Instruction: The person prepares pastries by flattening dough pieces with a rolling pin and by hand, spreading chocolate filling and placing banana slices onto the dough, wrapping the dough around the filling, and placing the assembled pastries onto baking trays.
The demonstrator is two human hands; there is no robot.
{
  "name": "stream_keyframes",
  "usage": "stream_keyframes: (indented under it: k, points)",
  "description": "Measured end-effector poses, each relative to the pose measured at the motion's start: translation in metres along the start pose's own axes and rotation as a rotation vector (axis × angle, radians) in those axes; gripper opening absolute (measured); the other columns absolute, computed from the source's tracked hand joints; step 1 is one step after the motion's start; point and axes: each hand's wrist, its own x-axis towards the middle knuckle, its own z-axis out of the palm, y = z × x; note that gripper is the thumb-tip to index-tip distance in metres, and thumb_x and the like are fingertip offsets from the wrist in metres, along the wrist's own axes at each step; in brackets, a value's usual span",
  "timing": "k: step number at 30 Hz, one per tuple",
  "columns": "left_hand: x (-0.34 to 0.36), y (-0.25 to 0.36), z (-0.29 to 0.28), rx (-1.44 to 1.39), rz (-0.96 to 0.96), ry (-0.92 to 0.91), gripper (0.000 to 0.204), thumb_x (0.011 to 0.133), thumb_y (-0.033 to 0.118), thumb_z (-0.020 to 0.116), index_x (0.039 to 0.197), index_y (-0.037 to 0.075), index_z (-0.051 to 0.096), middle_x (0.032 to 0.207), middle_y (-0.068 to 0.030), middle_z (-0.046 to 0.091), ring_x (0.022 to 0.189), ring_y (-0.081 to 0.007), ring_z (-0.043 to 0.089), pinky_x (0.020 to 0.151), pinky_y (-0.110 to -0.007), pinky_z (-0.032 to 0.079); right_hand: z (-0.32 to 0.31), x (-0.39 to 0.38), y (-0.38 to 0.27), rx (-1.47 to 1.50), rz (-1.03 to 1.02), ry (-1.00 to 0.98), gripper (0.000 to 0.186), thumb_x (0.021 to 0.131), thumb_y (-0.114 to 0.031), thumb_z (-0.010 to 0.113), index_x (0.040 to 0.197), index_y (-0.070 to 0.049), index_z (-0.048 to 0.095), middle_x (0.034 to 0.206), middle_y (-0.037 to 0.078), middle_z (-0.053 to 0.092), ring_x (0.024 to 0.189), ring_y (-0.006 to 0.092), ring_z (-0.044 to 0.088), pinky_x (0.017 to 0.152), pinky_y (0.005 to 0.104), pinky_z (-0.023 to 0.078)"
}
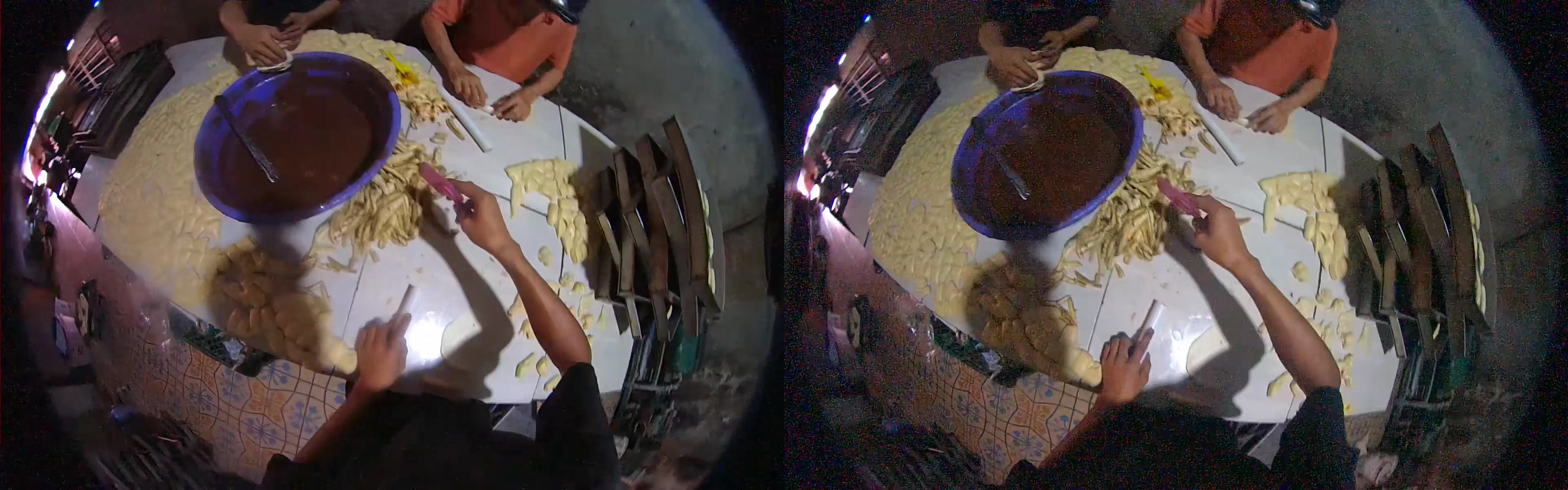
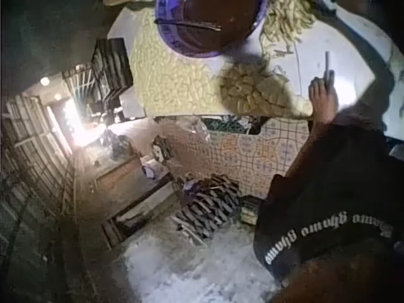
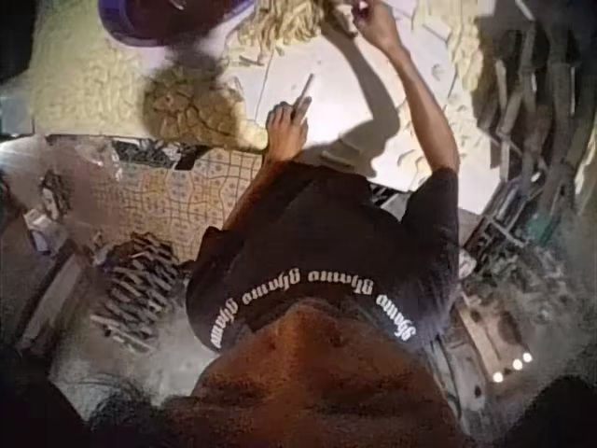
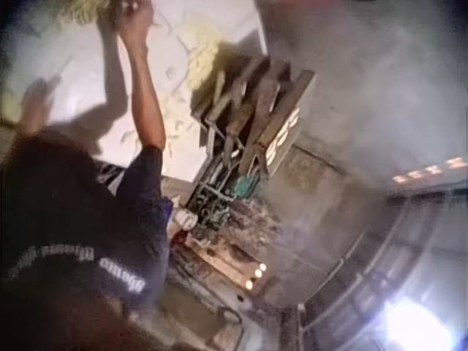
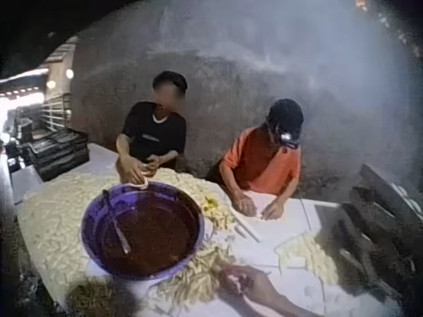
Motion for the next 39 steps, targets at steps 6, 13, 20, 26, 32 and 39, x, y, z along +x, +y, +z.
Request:
stream_keyframes:
  k: [6,13,20,26,32,39]
  points:
    - [-0.013,-0.012,0.022,0.157,0.026,0.144,0.057,0.084,0.022,0.065,0.14,0.017,0.057,0.102,-0.0155,0.057,0.1,-0.0335,0.057,0.088,-0.045,0.047,0.075,0.107,-0.139,-0.624,-0.393,-0.387,0.027,0.081,-0.01,0.065,0.107,-0.007,0.071,0.111,0.019,0.07,0.105,0.0365,0.068,0.085,0.045,0.056]
    - [-0.035,-0.019,0.052,-0.098,-0.04,0.102,0.065,0.088,0.02,0.062,0.151,0.017,0.044,0.113,-0.0178,0.057,0.108,-0.0368,0.055,0.091,-0.051,0.047,0.178,0.188,-0.104,-0.739,-0.59,-0.793,0.014,0.079,-0.018,0.066,0.088,-0.009,0.072,0.092,0.012,0.075,0.084,0.0332,0.073,0.065,0.0438,0.057]
    - [-0.01,-0.003,0.001,-0.14,-0.08,-0.091,0.067,0.088,0.023,0.061,0.152,0.017,0.042,0.112,-0.0178,0.058,0.106,-0.0377,0.056,0.087,-0.05,0.048,0.156,0.208,-0.154,-0.81,-0.434,-1.267,0.02,0.081,-0.018,0.068,0.087,0.001,0.071,0.073,0.016,0.067,0.067,0.027,0.065,0.058,0.0425,0.049]
    - [-0.015,-0.015,0.04,0.004,0.036,0.128,0.065,0.086,0.022,0.063,0.149,0.016,0.046,0.101,-0.0155,0.056,0.098,-0.0353,0.056,0.084,-0.051,0.047,0.025,0.169,-0.16,-0.372,-0.243,-1.317,0.022,0.087,-0.01,0.06,0.104,-0.001,0.071,0.069,0.007,0.065,0.059,0.0142,0.06,0.056,0.0334,0.048]
    - [0.007,0.001,-0.009,-0.086,-0.062,0.062,0.067,0.079,0.015,0.07,0.143,0.013,0.052,0.101,-0.0163,0.056,0.1,-0.0362,0.055,0.088,-0.049,0.045,-0.065,-0.078,-0.087,-0.393,-0.219,-0.93,0.036,0.081,-0.003,0.064,0.116,-0.007,0.07,0.105,0.013,0.064,0.085,0.0248,0.067,0.072,0.0375,0.053]
    - [0.006,0.005,0.012,-0.138,-0.013,0.129,0.063,0.079,0.011,0.07,0.141,0.011,0.055,0.095,-0.0127,0.053,0.094,-0.0328,0.055,0.083,-0.046,0.045,0.03,-0.32,-0.011,0.18,0.93,0.014,0.054,0.093,-0.015,0.067,0.141,-0.003,0.046,0.128,0.025,0.05,0.1,0.0403,0.063,0.08,0.046,0.058]
